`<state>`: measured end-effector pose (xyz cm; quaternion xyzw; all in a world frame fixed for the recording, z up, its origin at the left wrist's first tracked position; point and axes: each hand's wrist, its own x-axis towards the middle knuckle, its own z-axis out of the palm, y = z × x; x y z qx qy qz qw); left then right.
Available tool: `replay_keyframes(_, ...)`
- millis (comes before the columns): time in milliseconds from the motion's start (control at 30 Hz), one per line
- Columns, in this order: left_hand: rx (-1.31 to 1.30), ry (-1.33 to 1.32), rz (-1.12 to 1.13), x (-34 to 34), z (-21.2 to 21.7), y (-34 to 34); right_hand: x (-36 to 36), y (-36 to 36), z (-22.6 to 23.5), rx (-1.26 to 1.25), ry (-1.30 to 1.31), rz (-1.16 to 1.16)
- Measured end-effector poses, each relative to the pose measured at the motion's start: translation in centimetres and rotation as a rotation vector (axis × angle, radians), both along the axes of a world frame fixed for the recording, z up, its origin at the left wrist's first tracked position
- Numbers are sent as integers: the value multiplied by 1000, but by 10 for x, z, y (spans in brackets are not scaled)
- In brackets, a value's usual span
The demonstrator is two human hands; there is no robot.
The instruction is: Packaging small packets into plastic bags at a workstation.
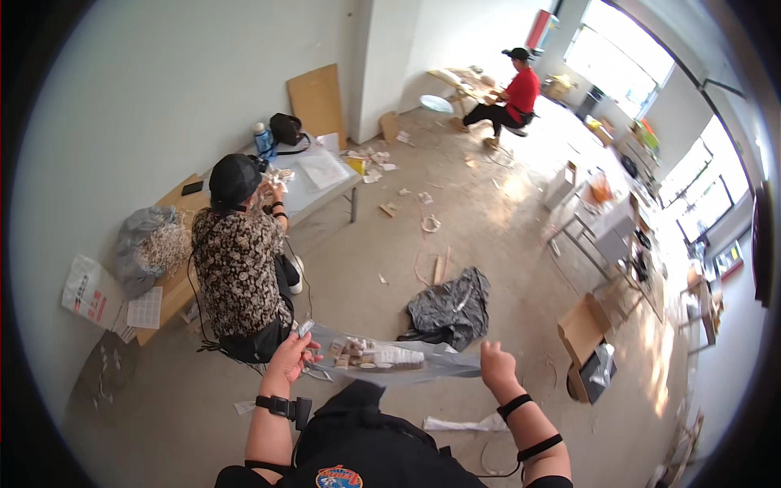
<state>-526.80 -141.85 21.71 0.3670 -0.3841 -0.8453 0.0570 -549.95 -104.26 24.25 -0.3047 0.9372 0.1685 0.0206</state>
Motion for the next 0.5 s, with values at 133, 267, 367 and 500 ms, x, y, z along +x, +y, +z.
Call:
replay_keyframes(133,18,-64,62,-45,-28,-24,-101,-60,-26,230,-22,-66)
replay_keyframes(267,26,-87,92,-98,-40,-48,-206,-108,-42,371,-262,-129)
replay_keyframes(367,43,-31,123,-141,-51,-64,-274,-140,-57,203,-219,-64)
replay_keyframes(500,46,-91,214,-186,-51,-93,-357,-199,-78,-411,-217,24)
